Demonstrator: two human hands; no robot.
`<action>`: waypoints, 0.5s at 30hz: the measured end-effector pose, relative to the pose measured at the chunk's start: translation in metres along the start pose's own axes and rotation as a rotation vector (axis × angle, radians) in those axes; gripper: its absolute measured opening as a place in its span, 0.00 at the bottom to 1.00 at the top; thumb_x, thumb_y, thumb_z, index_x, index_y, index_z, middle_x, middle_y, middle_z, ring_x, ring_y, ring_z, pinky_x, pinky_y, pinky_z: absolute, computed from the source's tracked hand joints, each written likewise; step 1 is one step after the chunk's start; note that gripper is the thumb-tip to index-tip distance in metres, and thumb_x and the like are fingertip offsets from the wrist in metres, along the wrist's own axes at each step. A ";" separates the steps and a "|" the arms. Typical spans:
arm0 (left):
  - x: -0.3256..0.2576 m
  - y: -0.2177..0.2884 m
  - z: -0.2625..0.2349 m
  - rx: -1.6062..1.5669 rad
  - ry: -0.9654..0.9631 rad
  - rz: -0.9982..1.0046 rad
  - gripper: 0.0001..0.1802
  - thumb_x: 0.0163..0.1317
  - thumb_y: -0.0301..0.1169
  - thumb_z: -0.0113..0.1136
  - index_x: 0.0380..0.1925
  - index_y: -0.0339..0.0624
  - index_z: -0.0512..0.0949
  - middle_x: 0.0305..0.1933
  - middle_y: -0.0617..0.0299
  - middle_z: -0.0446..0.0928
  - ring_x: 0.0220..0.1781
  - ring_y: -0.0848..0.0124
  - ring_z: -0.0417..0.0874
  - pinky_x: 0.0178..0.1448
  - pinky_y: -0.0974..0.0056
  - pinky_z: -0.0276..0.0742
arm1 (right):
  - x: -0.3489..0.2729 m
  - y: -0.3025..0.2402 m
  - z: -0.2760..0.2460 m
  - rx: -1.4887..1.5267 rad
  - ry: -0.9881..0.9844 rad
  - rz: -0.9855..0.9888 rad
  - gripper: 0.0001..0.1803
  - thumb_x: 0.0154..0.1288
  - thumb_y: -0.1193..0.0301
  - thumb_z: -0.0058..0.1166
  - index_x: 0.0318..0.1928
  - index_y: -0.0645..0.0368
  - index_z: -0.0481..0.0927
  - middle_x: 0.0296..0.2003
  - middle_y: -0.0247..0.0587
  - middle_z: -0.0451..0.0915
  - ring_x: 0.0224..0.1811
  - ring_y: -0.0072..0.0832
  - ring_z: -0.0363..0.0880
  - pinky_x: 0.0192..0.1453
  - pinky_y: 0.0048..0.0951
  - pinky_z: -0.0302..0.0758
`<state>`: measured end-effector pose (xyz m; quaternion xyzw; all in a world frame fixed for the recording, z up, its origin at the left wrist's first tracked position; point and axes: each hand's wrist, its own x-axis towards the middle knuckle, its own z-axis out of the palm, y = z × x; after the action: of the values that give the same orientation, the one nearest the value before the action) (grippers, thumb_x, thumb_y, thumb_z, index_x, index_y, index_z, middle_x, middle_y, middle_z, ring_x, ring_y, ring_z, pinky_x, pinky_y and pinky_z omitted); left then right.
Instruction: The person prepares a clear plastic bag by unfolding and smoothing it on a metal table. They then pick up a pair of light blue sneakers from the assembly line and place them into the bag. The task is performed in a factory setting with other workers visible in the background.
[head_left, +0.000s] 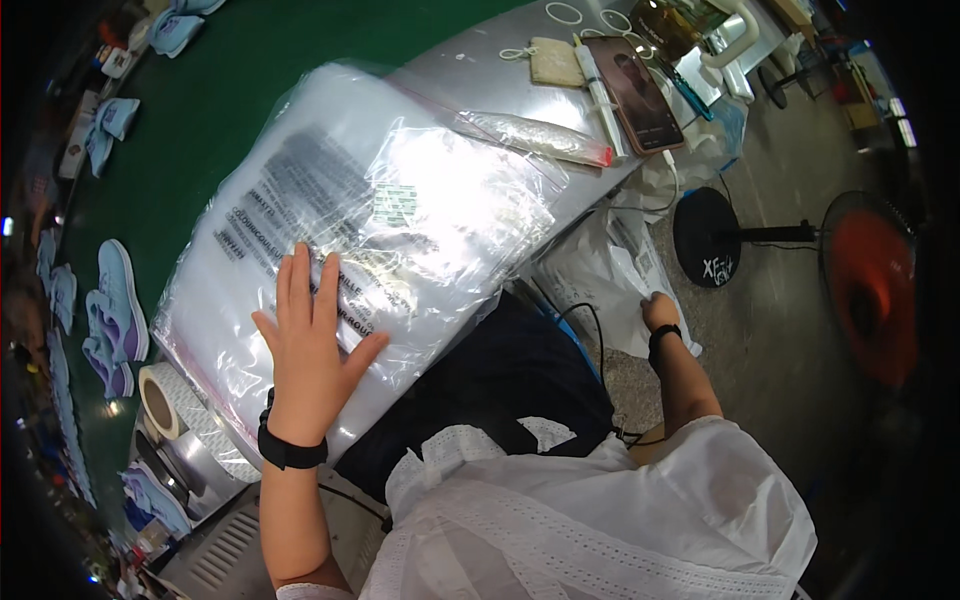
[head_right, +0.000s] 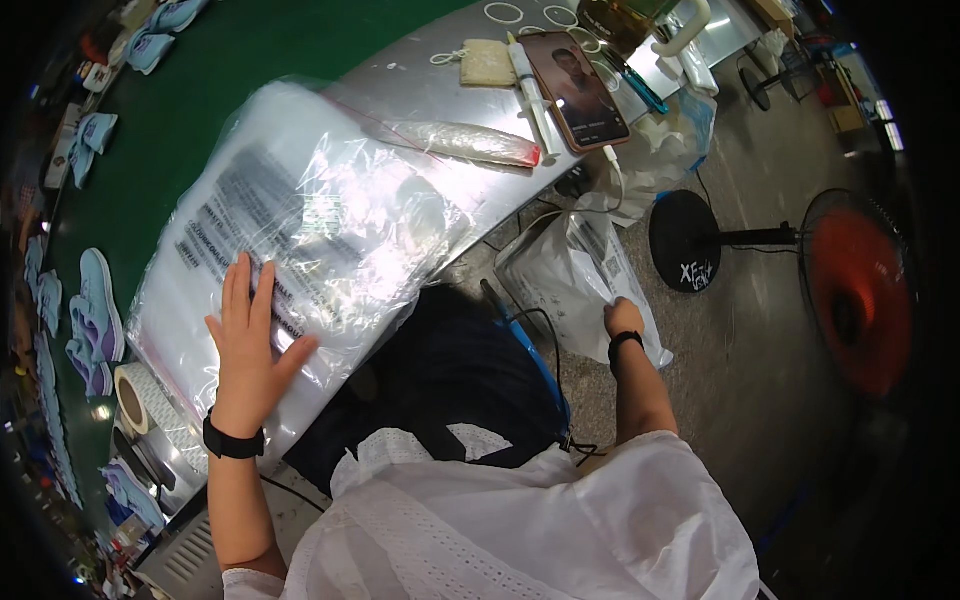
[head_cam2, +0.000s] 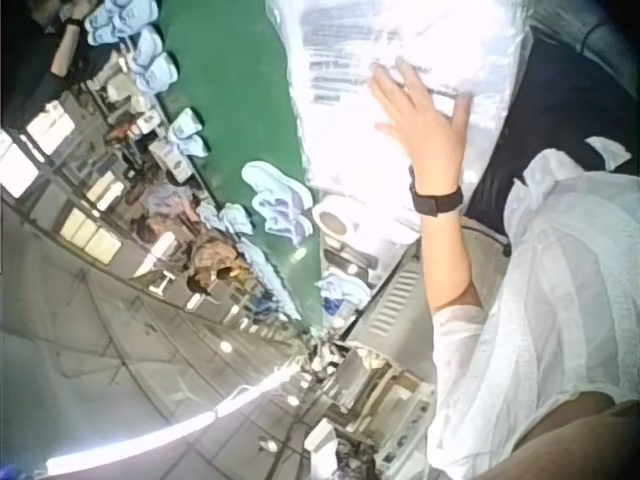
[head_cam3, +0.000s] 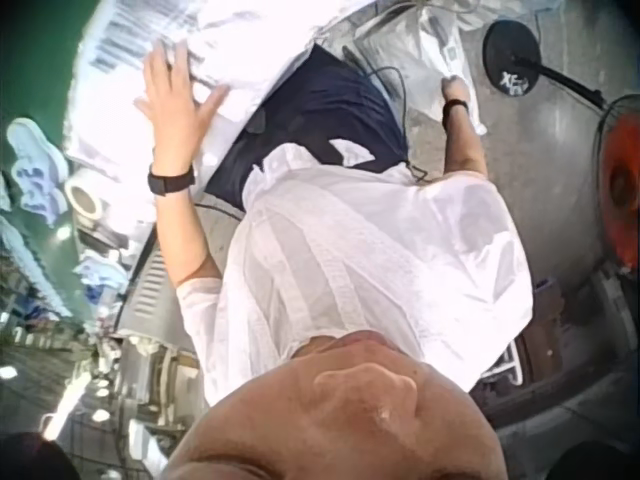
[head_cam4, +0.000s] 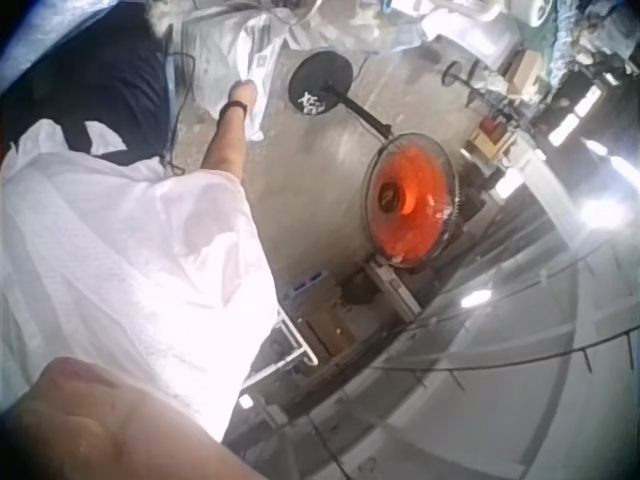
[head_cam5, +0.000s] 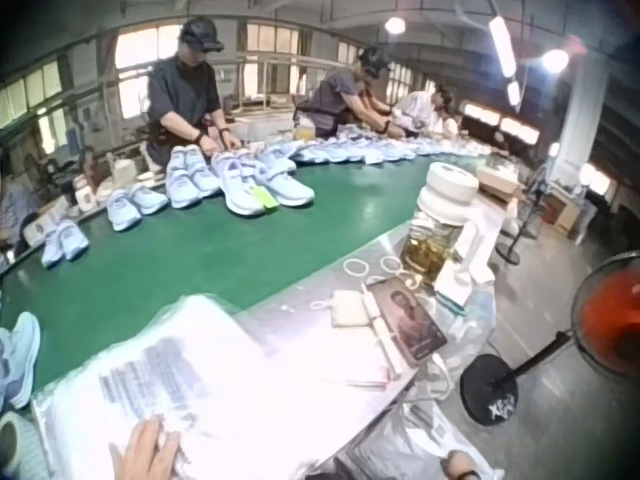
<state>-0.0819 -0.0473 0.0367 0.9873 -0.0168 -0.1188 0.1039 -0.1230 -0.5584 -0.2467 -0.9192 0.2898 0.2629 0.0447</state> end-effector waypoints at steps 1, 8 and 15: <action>0.002 -0.001 0.001 0.000 0.000 0.011 0.49 0.47 0.36 0.69 0.68 0.49 0.55 0.75 0.53 0.44 0.76 0.52 0.44 0.66 0.29 0.43 | 0.002 0.001 0.000 -0.014 -0.001 0.038 0.16 0.58 0.59 0.55 0.39 0.57 0.81 0.41 0.51 0.81 0.47 0.47 0.78 0.50 0.44 0.74; 0.003 0.003 -0.004 -0.013 -0.017 0.008 0.48 0.47 0.35 0.68 0.69 0.48 0.54 0.75 0.51 0.44 0.76 0.50 0.43 0.67 0.30 0.42 | 0.025 0.002 -0.007 -0.012 0.006 0.171 0.15 0.61 0.62 0.49 0.43 0.55 0.83 0.45 0.49 0.81 0.50 0.44 0.79 0.52 0.42 0.75; 0.006 -0.002 0.003 0.002 -0.011 0.074 0.47 0.49 0.40 0.67 0.68 0.45 0.54 0.74 0.48 0.44 0.75 0.47 0.44 0.64 0.27 0.44 | 0.032 -0.007 -0.006 0.047 0.009 0.308 0.17 0.61 0.70 0.43 0.46 0.55 0.82 0.47 0.48 0.80 0.52 0.43 0.79 0.53 0.41 0.75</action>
<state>-0.0762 -0.0459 0.0322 0.9855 -0.0542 -0.1202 0.1072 -0.0939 -0.5704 -0.2587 -0.8637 0.4336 0.2558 0.0243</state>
